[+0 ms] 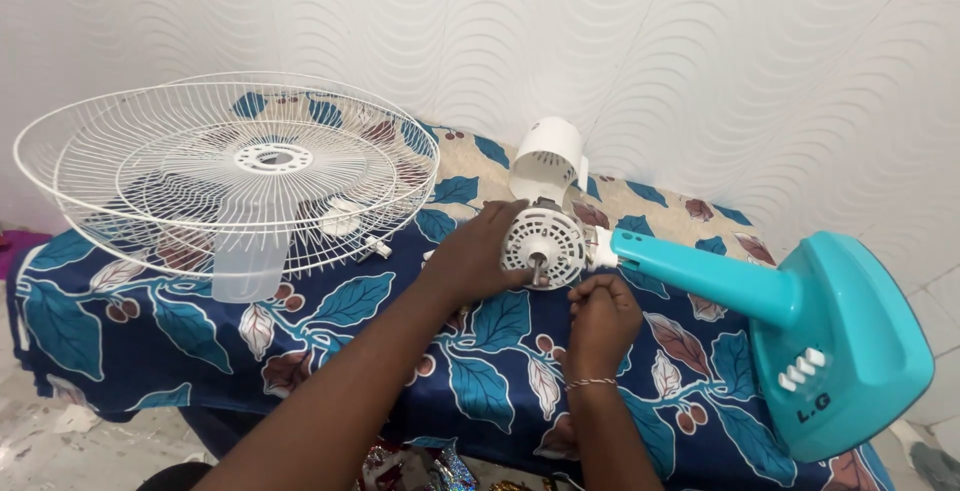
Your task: The person assembles a teal electric fan on a table, attaching the motor housing to the stand and securing it with a screwdriver. The person then aligns and fastens the rear fan cage to the motor housing.
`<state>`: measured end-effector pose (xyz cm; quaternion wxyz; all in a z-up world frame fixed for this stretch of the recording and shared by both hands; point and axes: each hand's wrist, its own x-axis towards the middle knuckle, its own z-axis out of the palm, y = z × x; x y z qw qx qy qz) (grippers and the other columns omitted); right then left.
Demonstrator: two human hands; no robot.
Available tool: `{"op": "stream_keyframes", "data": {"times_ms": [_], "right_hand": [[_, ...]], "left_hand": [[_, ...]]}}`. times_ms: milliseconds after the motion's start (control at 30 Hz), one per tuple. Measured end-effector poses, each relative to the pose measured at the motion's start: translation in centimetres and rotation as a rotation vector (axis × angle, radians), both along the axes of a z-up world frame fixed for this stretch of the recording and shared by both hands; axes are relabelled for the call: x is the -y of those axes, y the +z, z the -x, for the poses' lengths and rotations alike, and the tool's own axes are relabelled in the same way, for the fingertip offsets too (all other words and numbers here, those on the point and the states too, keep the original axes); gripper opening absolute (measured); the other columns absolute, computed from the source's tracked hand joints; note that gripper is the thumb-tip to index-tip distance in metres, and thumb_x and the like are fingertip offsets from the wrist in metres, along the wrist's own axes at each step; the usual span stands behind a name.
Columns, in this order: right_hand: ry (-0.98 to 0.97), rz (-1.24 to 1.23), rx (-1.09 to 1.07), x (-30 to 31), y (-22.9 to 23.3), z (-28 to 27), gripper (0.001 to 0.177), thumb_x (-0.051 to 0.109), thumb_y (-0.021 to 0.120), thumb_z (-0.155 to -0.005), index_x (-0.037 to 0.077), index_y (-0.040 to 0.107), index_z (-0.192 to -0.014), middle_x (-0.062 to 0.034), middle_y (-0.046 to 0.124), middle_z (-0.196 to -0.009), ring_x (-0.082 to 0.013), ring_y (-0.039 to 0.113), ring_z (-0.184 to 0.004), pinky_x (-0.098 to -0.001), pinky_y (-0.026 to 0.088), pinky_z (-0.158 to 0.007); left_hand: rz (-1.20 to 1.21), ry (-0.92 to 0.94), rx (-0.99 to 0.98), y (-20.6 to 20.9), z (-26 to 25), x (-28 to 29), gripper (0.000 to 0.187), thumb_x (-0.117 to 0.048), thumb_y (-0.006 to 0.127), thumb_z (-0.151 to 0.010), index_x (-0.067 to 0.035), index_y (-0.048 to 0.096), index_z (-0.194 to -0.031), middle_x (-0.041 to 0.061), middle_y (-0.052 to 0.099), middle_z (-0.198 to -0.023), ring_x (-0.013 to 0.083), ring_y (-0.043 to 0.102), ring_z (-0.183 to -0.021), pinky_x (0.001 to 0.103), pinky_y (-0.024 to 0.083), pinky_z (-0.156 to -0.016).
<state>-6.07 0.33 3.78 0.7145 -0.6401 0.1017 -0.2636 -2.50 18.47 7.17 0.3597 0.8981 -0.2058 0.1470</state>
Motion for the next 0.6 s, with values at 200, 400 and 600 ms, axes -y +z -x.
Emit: {"op": "stream_keyframes", "data": {"times_ms": [200, 400, 600], "right_hand": [[0.046, -0.02, -0.106, -0.2, 0.5, 0.2, 0.021, -0.002, 0.048, -0.089, 0.005, 0.064, -0.077, -0.0045, 0.067, -0.07, -0.009, 0.052, -0.055, -0.0229, 0.039, -0.049], [0.043, -0.07, -0.046, 0.2, -0.5, -0.3, 0.012, 0.001, 0.053, -0.092, 0.004, 0.063, -0.098, -0.0077, 0.068, -0.087, -0.0109, 0.059, -0.066, -0.026, 0.045, -0.052], [-0.106, -0.401, 0.041, 2.0, -1.6, -1.8, 0.051, 0.011, 0.063, -0.093, 0.006, 0.036, -0.136, -0.0198, 0.048, -0.13, -0.022, 0.056, -0.108, -0.0429, 0.062, -0.082]], "left_hand": [[0.158, 0.045, -0.026, -1.0, 0.0, -0.1, 0.086, -0.04, 0.088, -0.072, -0.011, 0.049, -0.143, 0.016, 0.066, -0.126, 0.0349, 0.066, -0.116, 0.044, 0.053, -0.095], [0.24, -0.034, -0.009, -1.1, -0.6, -0.5, 0.078, -0.029, 0.092, -0.067, -0.011, 0.055, -0.133, 0.014, 0.068, -0.123, 0.033, 0.066, -0.117, 0.043, 0.053, -0.095], [0.293, -0.058, 0.02, -1.3, -1.0, -0.5, 0.078, -0.017, 0.091, -0.065, -0.012, 0.057, -0.135, 0.014, 0.068, -0.123, 0.0333, 0.065, -0.117, 0.043, 0.051, -0.094]]}}
